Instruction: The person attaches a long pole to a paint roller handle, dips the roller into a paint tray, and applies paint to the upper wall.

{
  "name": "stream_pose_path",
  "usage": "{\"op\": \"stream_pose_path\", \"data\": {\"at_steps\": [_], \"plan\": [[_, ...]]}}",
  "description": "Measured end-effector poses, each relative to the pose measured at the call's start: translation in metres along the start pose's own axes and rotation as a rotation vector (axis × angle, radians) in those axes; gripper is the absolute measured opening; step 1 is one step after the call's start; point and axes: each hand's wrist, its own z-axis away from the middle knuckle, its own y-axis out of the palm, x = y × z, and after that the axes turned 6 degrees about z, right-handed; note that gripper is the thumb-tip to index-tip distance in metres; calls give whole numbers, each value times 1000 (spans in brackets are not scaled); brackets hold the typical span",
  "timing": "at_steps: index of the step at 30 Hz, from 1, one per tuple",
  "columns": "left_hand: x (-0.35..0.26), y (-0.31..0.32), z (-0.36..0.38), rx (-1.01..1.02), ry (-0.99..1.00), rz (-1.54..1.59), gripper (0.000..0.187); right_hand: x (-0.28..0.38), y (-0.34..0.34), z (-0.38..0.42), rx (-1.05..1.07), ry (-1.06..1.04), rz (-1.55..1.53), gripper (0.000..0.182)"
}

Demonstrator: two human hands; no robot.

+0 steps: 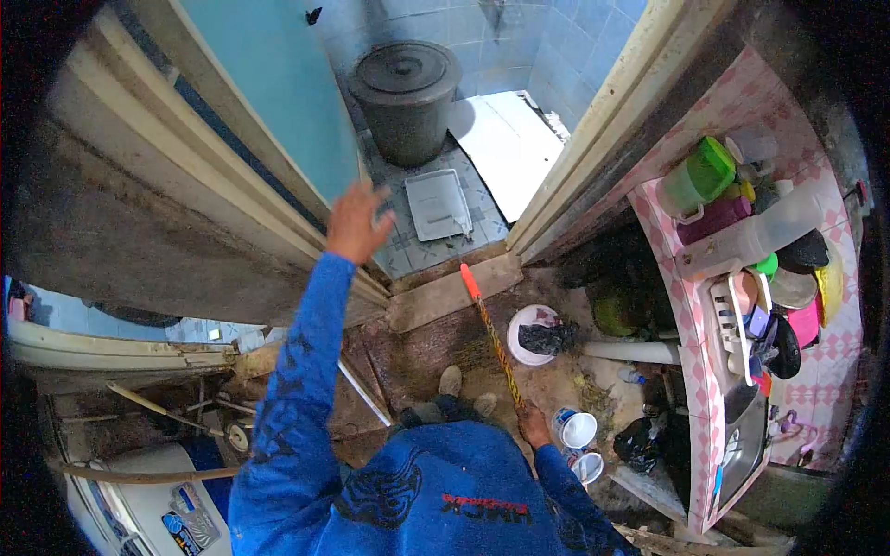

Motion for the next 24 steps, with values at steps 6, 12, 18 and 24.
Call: {"op": "stream_pose_path", "data": {"at_steps": [6, 12, 18, 24], "plan": [[27, 127, 167, 267, -308, 557, 55, -28, 25, -52, 193, 233, -193, 32], [25, 116, 299, 466, -524, 422, 59, -51, -1, 25, 215, -46, 105, 50], [29, 110, 358, 375, -694, 529, 55, -96, 17, 60, 24, -145, 62, 60], [-8, 104, 248, 146, -525, 636, 55, -62, 10, 23, 47, 19, 154, 46]]}}
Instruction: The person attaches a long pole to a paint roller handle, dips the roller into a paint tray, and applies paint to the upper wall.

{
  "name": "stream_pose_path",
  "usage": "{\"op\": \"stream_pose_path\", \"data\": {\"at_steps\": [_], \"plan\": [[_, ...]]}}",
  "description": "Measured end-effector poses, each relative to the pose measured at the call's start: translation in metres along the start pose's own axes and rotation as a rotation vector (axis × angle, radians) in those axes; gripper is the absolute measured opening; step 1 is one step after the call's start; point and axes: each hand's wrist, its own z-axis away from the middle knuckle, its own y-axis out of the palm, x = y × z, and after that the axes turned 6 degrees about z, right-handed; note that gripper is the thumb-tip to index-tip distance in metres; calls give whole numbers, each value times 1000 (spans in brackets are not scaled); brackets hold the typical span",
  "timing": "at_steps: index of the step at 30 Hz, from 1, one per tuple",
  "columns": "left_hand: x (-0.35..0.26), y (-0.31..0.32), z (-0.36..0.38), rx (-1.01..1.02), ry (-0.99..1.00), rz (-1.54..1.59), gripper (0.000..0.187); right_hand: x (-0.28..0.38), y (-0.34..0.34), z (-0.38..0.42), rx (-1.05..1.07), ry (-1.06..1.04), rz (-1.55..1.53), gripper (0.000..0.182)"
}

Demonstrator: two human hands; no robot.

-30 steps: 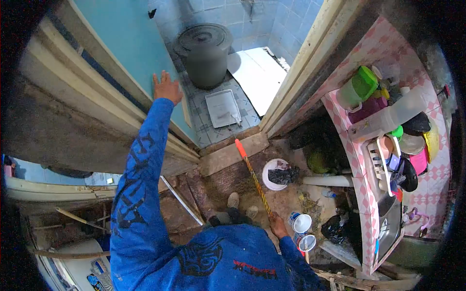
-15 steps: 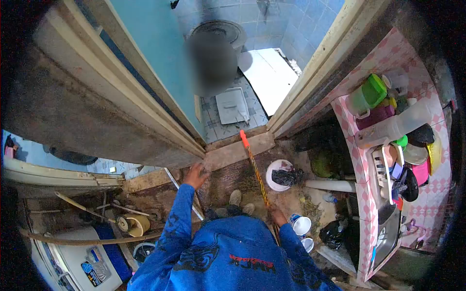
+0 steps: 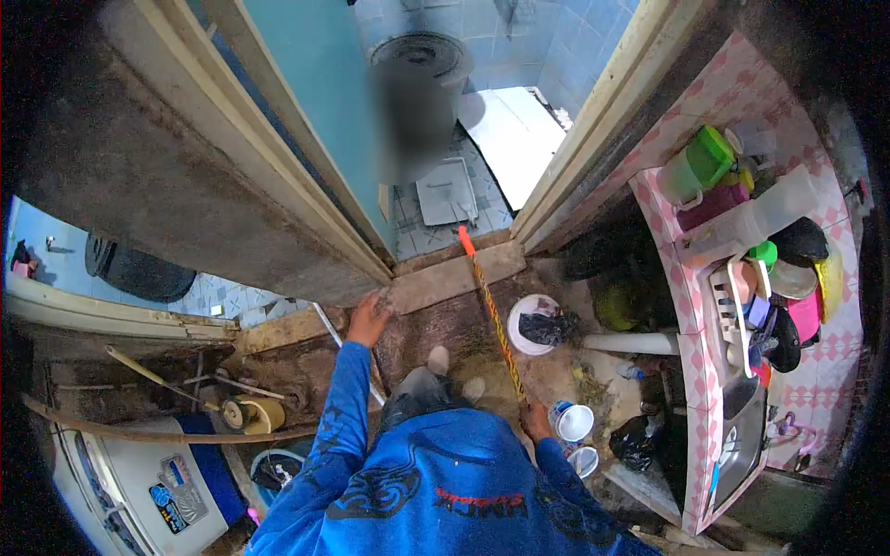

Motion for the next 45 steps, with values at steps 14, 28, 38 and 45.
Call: {"op": "stream_pose_path", "data": {"at_steps": [14, 28, 38, 45], "plan": [[84, 14, 8, 363, -134, -207, 60, 66, -16, 3, -4, 70, -71, 44], [154, 30, 50, 289, -265, -316, 62, 12, -12, 68, -15, 2, -108, 48], [126, 37, 62, 386, -506, -369, 62, 77, -20, 24, 47, 96, -47, 47], [205, 56, 101, 342, -465, -274, 55, -2, 0, 65, -66, -80, -42, 50]]}}
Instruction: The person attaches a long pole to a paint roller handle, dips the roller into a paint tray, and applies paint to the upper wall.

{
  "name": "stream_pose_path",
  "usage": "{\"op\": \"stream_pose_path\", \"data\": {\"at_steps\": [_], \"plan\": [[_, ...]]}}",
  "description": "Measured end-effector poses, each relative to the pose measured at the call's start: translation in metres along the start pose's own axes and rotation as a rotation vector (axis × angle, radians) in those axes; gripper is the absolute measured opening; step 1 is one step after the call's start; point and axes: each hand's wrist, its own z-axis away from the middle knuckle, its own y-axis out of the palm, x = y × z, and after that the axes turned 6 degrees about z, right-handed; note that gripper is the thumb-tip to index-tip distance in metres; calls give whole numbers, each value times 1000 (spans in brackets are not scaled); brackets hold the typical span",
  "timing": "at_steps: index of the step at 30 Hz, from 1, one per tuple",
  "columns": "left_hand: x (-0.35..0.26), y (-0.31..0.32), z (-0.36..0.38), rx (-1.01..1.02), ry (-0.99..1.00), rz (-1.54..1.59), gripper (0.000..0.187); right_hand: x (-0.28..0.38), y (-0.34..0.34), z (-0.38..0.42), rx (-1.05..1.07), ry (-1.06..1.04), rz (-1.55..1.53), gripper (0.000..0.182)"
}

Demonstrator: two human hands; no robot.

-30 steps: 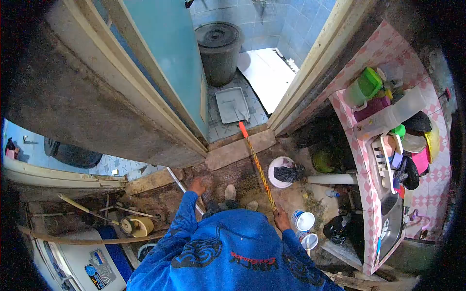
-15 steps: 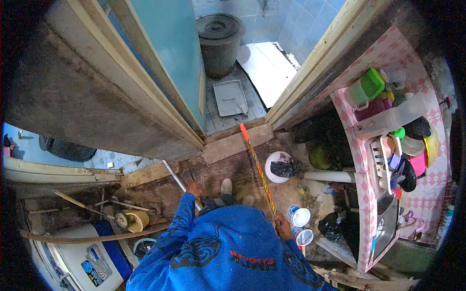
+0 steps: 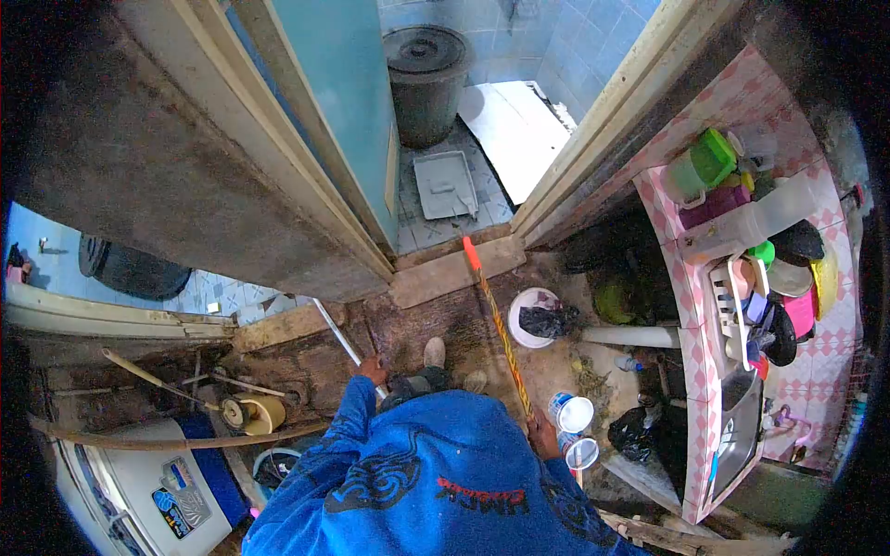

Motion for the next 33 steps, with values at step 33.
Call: {"op": "stream_pose_path", "data": {"at_steps": [33], "plan": [[-271, 151, -7, 383, 115, 611, 44, 55, -6, -40, 115, -26, -75, 49]]}}
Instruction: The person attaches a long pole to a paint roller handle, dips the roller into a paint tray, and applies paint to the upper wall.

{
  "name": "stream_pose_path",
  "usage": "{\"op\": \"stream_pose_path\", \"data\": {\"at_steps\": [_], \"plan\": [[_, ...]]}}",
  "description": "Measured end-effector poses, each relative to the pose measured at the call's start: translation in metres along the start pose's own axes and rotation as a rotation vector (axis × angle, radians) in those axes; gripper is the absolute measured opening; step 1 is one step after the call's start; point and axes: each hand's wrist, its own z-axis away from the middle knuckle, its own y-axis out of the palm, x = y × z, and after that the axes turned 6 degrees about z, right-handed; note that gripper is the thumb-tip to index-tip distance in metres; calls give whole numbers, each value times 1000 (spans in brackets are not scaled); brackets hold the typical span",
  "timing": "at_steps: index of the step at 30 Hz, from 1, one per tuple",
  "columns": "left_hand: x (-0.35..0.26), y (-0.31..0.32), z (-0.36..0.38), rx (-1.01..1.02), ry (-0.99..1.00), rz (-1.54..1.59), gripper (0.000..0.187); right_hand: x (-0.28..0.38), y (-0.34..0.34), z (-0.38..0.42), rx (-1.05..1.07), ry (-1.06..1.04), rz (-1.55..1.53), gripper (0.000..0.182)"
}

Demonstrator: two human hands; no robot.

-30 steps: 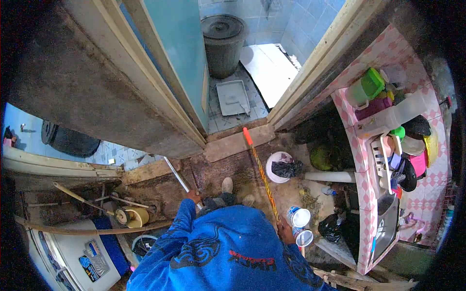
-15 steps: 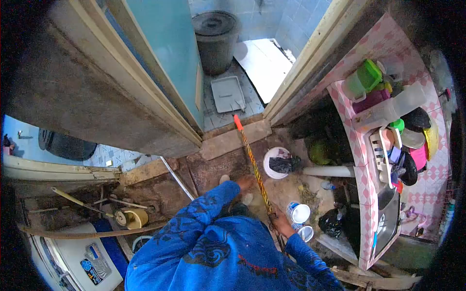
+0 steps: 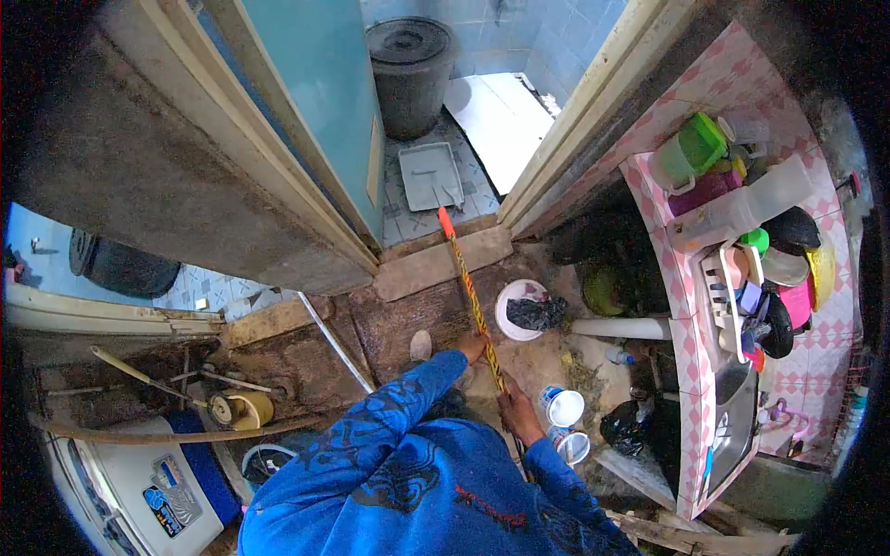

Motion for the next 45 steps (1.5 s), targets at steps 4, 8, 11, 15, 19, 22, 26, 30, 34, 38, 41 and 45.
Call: {"op": "stream_pose_path", "data": {"at_steps": [4, 8, 11, 15, 19, 22, 26, 30, 34, 38, 41, 45], "plan": [[87, -6, -105, -196, 201, -231, 60, 25, -11, -7, -53, -52, -3, 48], [-12, -17, -19, -109, 87, -190, 64, 57, -29, -3, 37, 80, -96, 48], [38, -5, -62, -387, 224, -371, 53, 45, -20, -13, -49, -19, -12, 50], [-16, -16, -16, -230, 72, -198, 48, 49, -23, -10, -19, -12, 50, 50], [21, -5, -28, -23, 49, -108, 55, 46, -27, 11, 89, 184, -26, 51], [20, 10, 10, 70, -146, 215, 59, 24, -20, 34, -94, -127, 73, 50], [102, 21, -5, 501, 58, 39, 58, -12, -12, 67, -58, -46, 135, 52], [-18, 17, 76, 97, -395, 305, 52, 48, -34, 71, 147, 190, 37, 55], [19, -7, 14, 226, -353, 338, 46, 28, -9, 31, 60, -1, 76, 53], [38, -14, -8, 281, -245, 217, 47, 40, -11, 25, 182, 143, 115, 52], [64, -1, -12, 359, -297, 121, 47, 35, -13, 58, 113, 136, 56, 53], [126, 21, -8, 419, -97, -211, 45, 21, -5, 92, 1, -15, -30, 53]]}}
